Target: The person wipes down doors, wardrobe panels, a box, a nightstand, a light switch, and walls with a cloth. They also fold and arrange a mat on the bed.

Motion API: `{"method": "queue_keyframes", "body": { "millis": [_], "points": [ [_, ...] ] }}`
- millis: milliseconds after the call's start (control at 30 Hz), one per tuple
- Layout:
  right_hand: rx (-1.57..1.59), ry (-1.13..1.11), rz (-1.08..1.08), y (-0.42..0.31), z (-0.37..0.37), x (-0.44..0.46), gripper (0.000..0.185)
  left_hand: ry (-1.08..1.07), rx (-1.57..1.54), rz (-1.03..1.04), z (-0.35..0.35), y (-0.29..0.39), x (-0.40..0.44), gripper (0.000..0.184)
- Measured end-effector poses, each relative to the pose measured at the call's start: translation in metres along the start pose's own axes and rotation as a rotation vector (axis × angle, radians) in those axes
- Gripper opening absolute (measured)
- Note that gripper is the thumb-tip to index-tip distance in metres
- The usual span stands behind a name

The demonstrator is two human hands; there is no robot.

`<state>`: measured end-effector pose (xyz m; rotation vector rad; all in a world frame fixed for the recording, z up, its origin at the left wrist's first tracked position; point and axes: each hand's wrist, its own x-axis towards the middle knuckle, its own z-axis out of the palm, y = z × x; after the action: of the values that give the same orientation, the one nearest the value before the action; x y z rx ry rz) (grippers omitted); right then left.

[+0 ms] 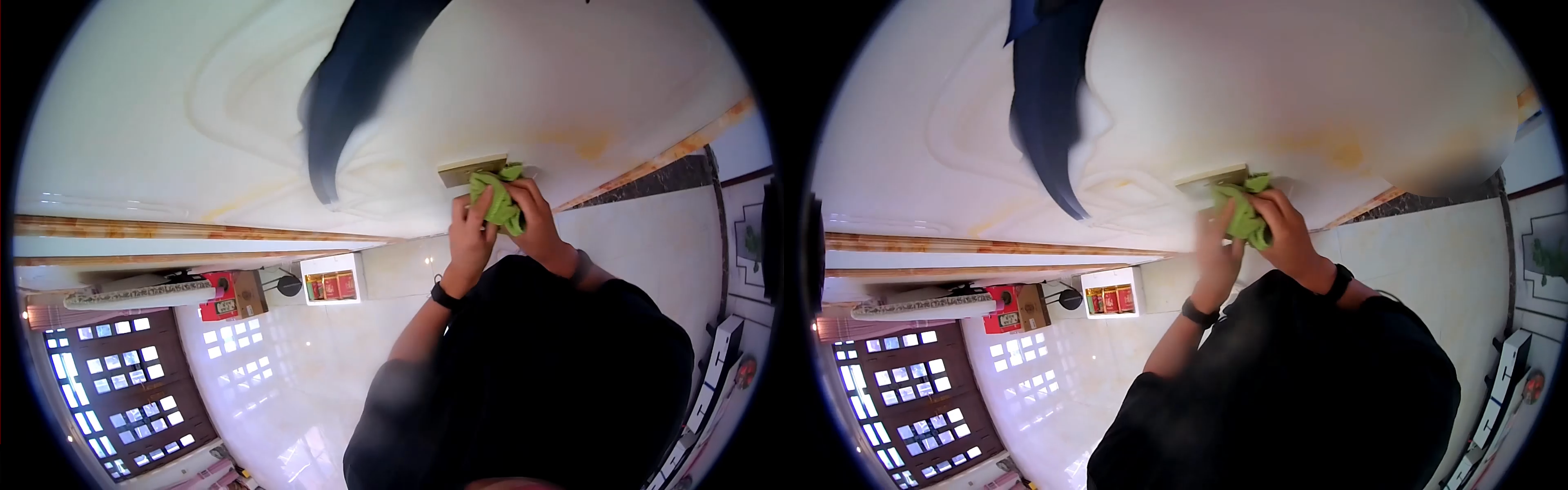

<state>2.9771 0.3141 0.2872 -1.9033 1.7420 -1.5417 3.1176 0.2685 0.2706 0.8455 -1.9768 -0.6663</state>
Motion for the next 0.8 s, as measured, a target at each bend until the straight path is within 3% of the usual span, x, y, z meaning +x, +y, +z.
{"method": "queue_keyframes", "body": {
  "millis": [133,233,367,500,600,800],
  "points": [
    [-0.011,-0.024,0.168,0.038,-0.036,-0.015,0.05,-0.153,-0.084,-0.023,0.051,0.009,0.01,0.057],
    [-0.061,0.061,0.132,0.065,-0.051,-0.029,0.049,-0.215,-0.058,0.002,0.079,0.018,0.016,0.053],
    [-0.069,0.127,0.146,0.092,-0.06,-0.048,0.044,-0.194,-0.021,0.185,0.108,0.012,0.016,0.05],
    [-0.076,0.217,0.097,0.096,-0.041,-0.055,0.043,-0.263,-0.038,0.107,0.097,0.003,0.014,0.048],
    [-0.02,0.245,0.105,0.093,-0.012,-0.057,0.042,-0.251,-0.028,0.162,0.08,-0.019,0.011,0.049],
    [0.066,0.124,0.123,0.064,0.053,-0.05,0.034,-0.303,0.072,0.127,0.021,-0.083,-0.01,0.045]
  ]
}}
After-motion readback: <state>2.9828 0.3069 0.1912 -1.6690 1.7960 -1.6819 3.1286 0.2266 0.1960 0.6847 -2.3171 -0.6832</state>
